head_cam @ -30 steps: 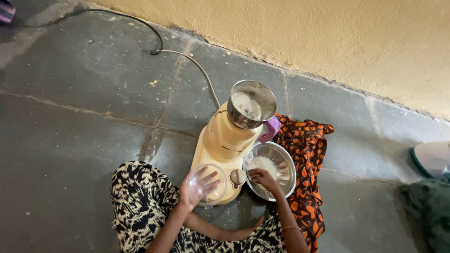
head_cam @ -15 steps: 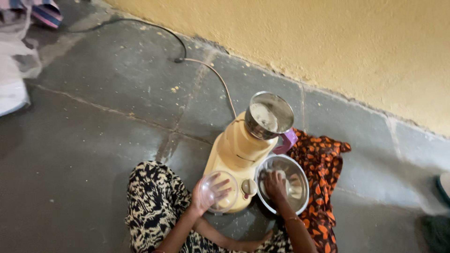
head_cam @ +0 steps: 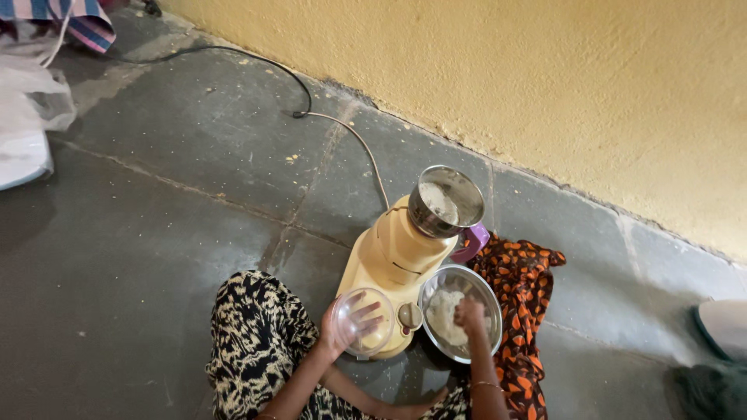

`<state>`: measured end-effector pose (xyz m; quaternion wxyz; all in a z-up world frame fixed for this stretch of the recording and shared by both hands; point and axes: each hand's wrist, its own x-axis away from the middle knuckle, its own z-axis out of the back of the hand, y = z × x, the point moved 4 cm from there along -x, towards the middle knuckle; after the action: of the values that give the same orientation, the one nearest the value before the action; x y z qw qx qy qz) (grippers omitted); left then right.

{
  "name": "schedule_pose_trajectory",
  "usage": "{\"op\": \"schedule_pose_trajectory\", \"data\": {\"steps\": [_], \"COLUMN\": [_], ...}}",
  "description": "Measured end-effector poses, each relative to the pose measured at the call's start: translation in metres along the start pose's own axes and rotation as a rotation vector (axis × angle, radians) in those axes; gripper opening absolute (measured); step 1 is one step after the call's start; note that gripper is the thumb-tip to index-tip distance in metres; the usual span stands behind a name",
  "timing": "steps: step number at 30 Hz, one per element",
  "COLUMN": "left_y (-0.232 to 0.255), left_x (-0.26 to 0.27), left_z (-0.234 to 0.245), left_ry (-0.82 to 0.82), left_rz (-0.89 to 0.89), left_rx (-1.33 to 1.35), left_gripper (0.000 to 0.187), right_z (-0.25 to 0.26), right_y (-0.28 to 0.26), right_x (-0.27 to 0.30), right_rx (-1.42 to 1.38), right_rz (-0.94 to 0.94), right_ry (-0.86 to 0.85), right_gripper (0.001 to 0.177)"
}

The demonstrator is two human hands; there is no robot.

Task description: The person sits on the floor and uses a blender to grind white grains. They repeatedly pour grains from a metal bowl into the blender jar, secure the lid, operate the machine, and then pour the ground contents back into the bowl. This cycle is performed multiple times to process the entire batch.

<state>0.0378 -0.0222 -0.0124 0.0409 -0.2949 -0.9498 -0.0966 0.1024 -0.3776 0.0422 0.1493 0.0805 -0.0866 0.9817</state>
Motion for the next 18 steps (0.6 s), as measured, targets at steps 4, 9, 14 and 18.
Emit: {"op": "schedule_pose_trajectory", "data": {"steps": [4,9,14,18], "left_y": [0.000,0.000,0.002,0.002], "left_x": [-0.002,-0.001,0.003,0.008], "left_z": [0.000,-0.001,-0.006,-0.008], "left_ry": [0.035,0.055,0.013,0.000], "left_rz": [-0.009,0.005,-0.008,-0.007], "left_rx": [-0.029,-0.014,-0.014,-0.019], "left_gripper": [0.067,0.064,0.067,0.066], "right_z": [0.074,0.215,0.288,0.267], "right_y": [0.014,-0.024,-0.131,-0.210], "right_x": [0.001,-0.023,-0.063,-0.073], "right_rx": [-1.368,-1.584,-1.511,-0.984], "right_rz": [-0.301,-0.015,0.098,0.148], "right_ry": [-0.046,-0.036,0.003,0.255], "right_gripper": [0.033,0.030,0.033,0.033]}}
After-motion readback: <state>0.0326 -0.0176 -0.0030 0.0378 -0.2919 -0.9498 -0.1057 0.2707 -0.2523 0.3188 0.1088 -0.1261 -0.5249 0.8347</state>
